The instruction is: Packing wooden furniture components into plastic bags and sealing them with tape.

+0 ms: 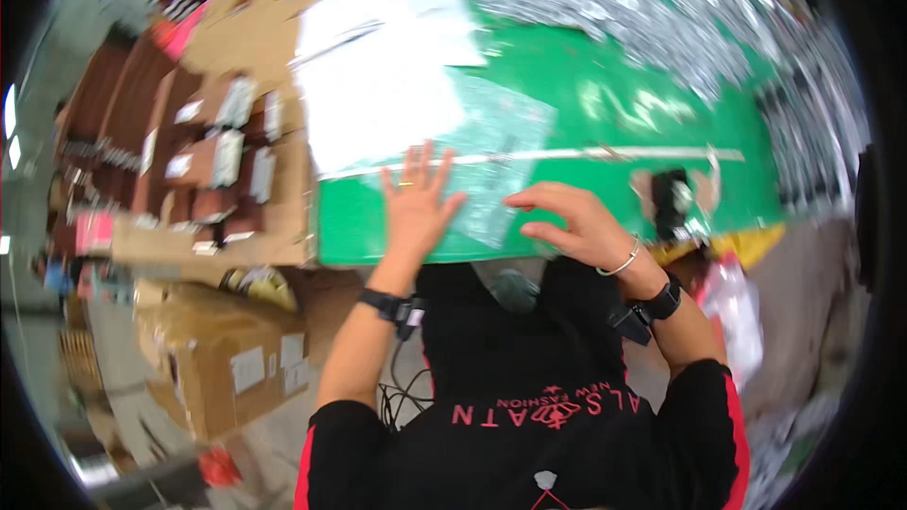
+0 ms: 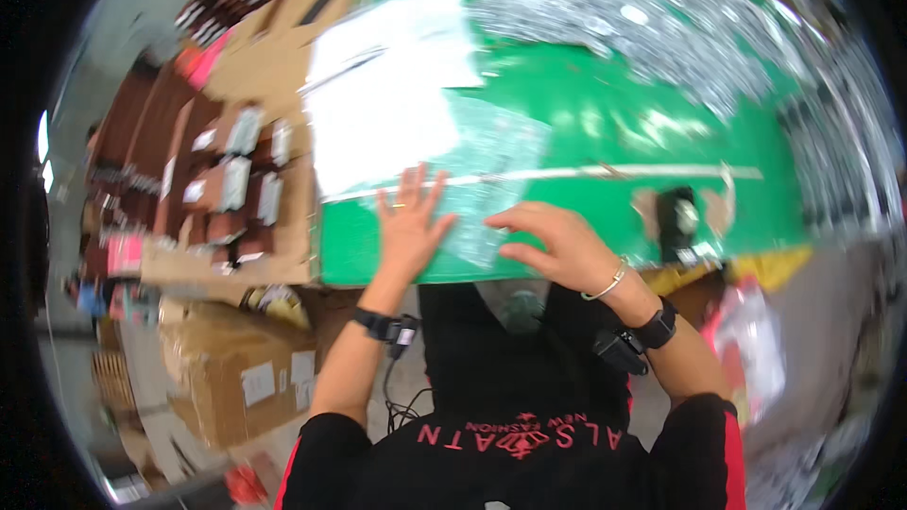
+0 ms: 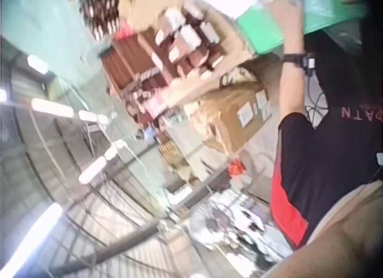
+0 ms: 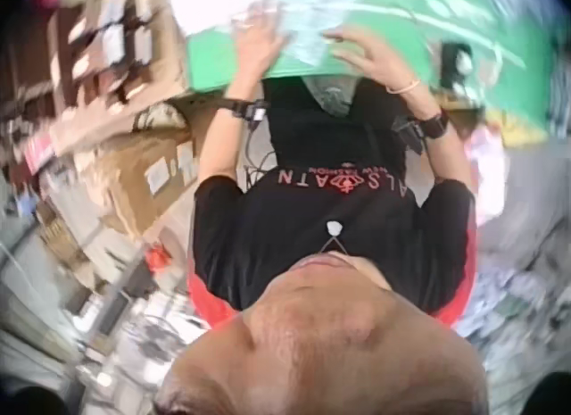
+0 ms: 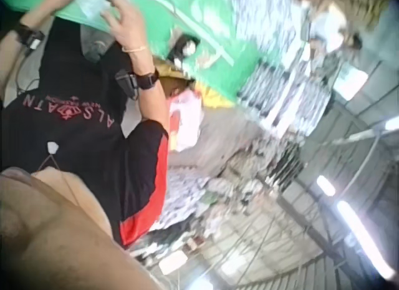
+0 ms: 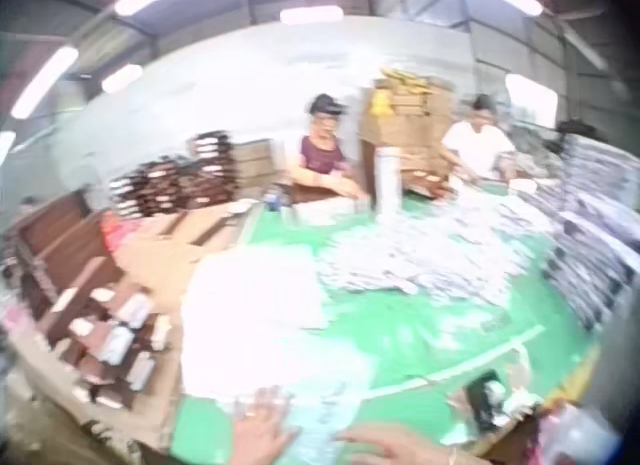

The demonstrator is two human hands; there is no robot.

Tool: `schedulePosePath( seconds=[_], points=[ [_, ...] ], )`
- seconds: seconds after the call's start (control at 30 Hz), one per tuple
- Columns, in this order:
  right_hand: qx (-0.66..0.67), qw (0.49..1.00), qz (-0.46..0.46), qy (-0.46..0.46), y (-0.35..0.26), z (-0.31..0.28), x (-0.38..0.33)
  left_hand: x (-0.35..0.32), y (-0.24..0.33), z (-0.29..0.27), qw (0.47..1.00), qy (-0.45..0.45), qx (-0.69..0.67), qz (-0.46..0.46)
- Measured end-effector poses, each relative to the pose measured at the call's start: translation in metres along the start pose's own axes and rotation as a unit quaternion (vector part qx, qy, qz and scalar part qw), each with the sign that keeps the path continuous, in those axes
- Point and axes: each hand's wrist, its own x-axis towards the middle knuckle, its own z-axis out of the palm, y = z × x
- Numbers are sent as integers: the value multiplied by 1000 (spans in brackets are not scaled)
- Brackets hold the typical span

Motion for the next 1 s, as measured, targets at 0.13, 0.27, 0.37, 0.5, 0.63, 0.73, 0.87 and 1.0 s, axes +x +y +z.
schedulePosePath(
  seconds=[0.13,0.27,0.37,0.5,0.63,0.73,0.87,1.0],
  points=[
    [29,996,16,-82,-8,22,66,9,11,9,996,73,-54,10],
    [-5,984,-142,-110,-42,74,152,7,7,19,982,166,-91,13],
    [-3,978,-191,-85,-67,105,227,6,7,16,950,151,-271,28],
    [78,975,-195,-71,-110,147,320,8,13,18,975,79,-209,-4],
    [206,961,-169,-76,-132,215,395,14,12,-14,976,-106,-190,-4],
    [185,982,-7,-45,-142,250,451,12,13,14,987,13,-160,22],
    [112,993,34,22,-133,289,492,3,11,5,887,143,-439,10],
    [171,979,104,24,-136,317,494,-12,15,13,628,38,-773,-80]
  ],
)
